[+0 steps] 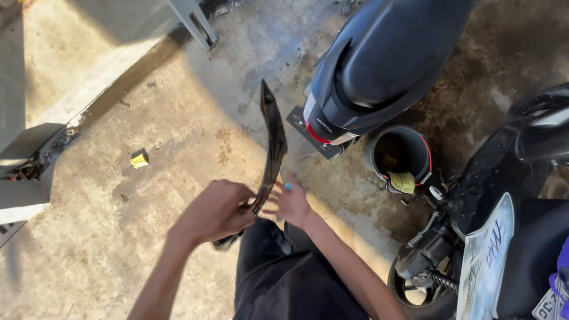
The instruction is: The person cleans a black motorcycle side panel with a cloth, wiping both the front and back surfaces thoroughly. They then attach the cleaned panel to the side of a motorcycle.
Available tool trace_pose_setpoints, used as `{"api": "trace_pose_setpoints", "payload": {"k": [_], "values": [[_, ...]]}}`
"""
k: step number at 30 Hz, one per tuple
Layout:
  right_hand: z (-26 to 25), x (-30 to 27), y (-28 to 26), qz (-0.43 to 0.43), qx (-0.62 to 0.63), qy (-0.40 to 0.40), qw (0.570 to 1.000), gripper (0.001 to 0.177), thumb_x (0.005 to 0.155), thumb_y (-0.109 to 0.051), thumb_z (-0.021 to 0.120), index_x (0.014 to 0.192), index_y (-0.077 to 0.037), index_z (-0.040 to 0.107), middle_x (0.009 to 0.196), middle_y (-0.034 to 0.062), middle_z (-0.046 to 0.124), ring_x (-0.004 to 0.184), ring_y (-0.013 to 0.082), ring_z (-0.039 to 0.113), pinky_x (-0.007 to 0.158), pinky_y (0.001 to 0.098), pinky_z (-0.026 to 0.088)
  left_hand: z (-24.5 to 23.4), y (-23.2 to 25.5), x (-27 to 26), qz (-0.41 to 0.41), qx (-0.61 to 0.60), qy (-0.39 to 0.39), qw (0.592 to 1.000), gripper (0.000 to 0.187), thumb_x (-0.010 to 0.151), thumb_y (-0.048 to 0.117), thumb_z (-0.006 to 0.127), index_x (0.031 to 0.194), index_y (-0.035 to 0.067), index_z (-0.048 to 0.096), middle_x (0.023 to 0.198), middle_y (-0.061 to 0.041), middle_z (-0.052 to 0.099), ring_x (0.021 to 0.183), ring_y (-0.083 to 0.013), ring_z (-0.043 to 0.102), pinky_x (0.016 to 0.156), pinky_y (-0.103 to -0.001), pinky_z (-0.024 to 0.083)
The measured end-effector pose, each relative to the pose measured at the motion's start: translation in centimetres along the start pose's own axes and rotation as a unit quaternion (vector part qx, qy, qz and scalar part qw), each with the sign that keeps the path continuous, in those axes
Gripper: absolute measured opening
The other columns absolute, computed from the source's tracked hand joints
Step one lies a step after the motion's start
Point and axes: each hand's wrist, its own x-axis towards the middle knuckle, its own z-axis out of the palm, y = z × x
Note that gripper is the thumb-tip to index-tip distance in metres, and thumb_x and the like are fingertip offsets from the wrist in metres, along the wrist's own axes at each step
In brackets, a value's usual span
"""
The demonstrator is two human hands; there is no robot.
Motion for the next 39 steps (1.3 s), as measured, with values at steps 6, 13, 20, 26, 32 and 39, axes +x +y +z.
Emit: {"api": "trace_pose_setpoints", "payload": {"k": [6,13,20,26,32,39], "values": [[12.6,7.3,-9.4,-0.071,0.17,0.017,0.983,0.076,0.081,-0.087,0.057,0.107,-0.015,0.055,0.089,0.0139,0.062,0.095,0.0318,0.062,0.085,0.0434,0.046,-0.6,1.6,6.0,0.106,0.005,0.11,0.988,0.019,0.078,0.016,0.065,0.076,-0.003,0.064,0.089,-0.02,0.066,0.057,-0.0432,0.064,0.052,-0.05,0.052],[18.9,16.0,-17.5,-0.138,0.19,0.005,0.972,0.076,0.081,-0.087,0.055,0.112,-0.016,0.056,0.097,0.0151,0.06,0.102,0.0348,0.059,0.088,0.046,0.044,-8.4,-4.7,12.7,0.172,0.041,0.078,0.981,0.022,0.081,0.012,0.068,0.092,-0.004,0.059,0.105,-0.017,0.053,0.064,-0.0373,0.06,0.06,-0.047,0.05],[20.0,19.8,-26.6,-0.221,0.234,-0.014,0.947,0.077,0.082,-0.086,0.053,0.117,-0.017,0.056,0.106,0.0163,0.058,0.108,0.0378,0.055,0.091,0.0486,0.042,-20.7,-7.3,20.2,0.195,-0.016,-0.013,0.98,0.028,0.083,0.029,0.066,0.093,0.002,0.063,0.117,-0.011,0.059,0.091,-0.0322,0.058,0.079,-0.042,0.045],[10.6,26.3,-34.2,-0.3,0.261,-0.028,0.917,0.078,0.082,-0.085,0.052,0.121,-0.018,0.057,0.113,0.0174,0.056,0.113,0.0403,0.051,0.094,0.0509,0.04,-30.6,-7.1,33.1,0.19,-0.029,-0.081,0.978,0.054,0.088,0.056,0.064,0.106,0.005,0.065,0.113,-0.008,0.06,0.098,-0.0286,0.059,0.09,-0.041,0.043],[3.4,28.2,-48.5,-0.362,0.266,-0.047,0.892,0.079,0.082,-0.084,0.051,0.126,-0.019,0.057,0.121,0.0184,0.055,0.119,0.0428,0.048,0.096,0.0531,0.038,-39.1,-5.5,52.6,0.27,0.086,0.106,0.953,0.038,0.087,0.022,0.069,0.123,0.014,0.059,0.12,-0.012,0.055,0.114,-0.0404,0.056,0.084,-0.049,0.049],[8.5,16.1,-61.5,-0.463,0.269,-0.045,0.843,0.08,0.083,-0.084,0.049,0.131,-0.02,0.057,0.129,0.0196,0.053,0.125,0.0458,0.044,0.099,0.0557,0.036,-37.6,2.9,66.5,0.579,0.348,-0.021,0.737,0.087,0.046,0.017,0.095,0.124,0.023,0.056,0.148,-0.006,0.051,0.149,-0.0287,0.038,0.123,-0.052,0.029]]}}
